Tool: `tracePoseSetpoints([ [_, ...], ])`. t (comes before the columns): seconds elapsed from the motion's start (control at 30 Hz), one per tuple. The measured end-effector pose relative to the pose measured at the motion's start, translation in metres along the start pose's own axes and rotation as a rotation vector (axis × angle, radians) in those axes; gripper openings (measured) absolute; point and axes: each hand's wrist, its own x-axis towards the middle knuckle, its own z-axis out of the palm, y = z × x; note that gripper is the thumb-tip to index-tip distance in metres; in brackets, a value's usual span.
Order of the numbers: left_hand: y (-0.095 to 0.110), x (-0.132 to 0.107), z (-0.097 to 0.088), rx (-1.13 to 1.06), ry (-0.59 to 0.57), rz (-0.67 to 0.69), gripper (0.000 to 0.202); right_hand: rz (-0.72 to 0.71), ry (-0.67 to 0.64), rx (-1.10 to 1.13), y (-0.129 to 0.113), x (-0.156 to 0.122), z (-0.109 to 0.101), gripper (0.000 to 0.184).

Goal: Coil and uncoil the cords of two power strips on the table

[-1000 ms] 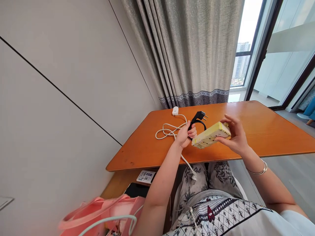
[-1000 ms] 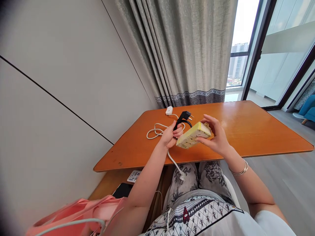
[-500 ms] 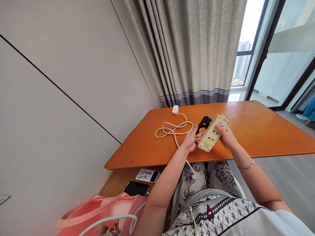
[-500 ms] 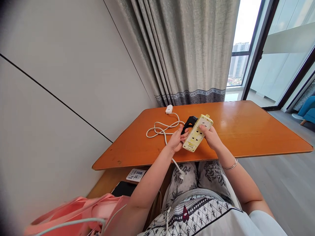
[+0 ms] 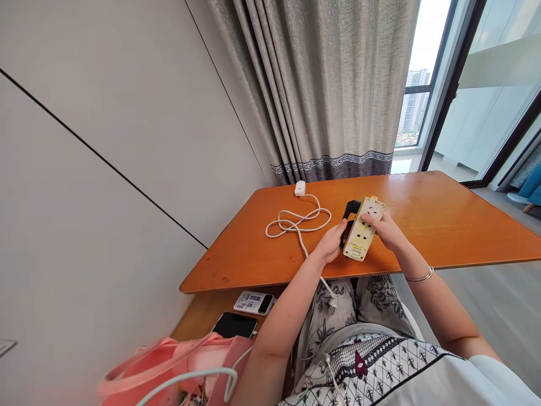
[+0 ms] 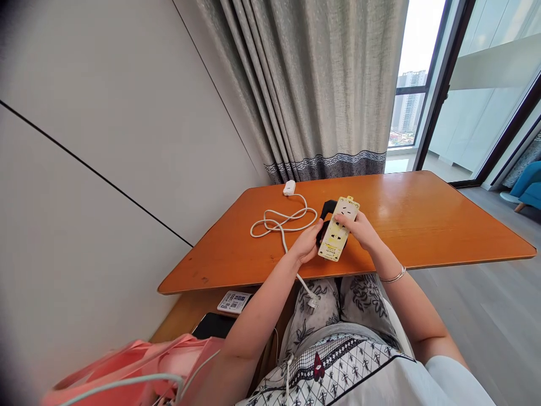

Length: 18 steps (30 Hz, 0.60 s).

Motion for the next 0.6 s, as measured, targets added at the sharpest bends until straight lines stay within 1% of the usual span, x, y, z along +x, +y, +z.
tracePoseSetpoints([
  [0.1, -0.003, 0.000, -0.001, 0.030, 0.004, 0.028, 0.066, 0.014, 0.019, 0.018, 0.006, 0.002, 0.001, 0.048],
  [0.2, 0.000, -0.004, 0.001, 0.069, -0.055, 0.087, 0.079, 0.011, 0.094, 0.061, 0.013, 0.004, 0.006, 0.049],
  [0.27, 0.004, -0.008, 0.002, 0.135, -0.085, 0.098, 0.089, 0.010, 0.136, 0.087, 0.017, 0.004, 0.008, 0.049],
  [0.33, 0.007, -0.010, 0.002, 0.204, -0.105, 0.081, 0.087, 0.026, 0.140, 0.100, 0.019, 0.003, 0.009, 0.049],
  [0.43, 0.009, -0.012, 0.002, 0.242, -0.135, 0.053, 0.080, 0.074, 0.057, 0.093, 0.016, 0.003, 0.005, 0.047],
  [0.6, 0.009, -0.011, -0.001, 0.256, -0.139, 0.020, 0.080, 0.150, -0.087, 0.109, 0.012, 0.004, -0.009, 0.040],
])
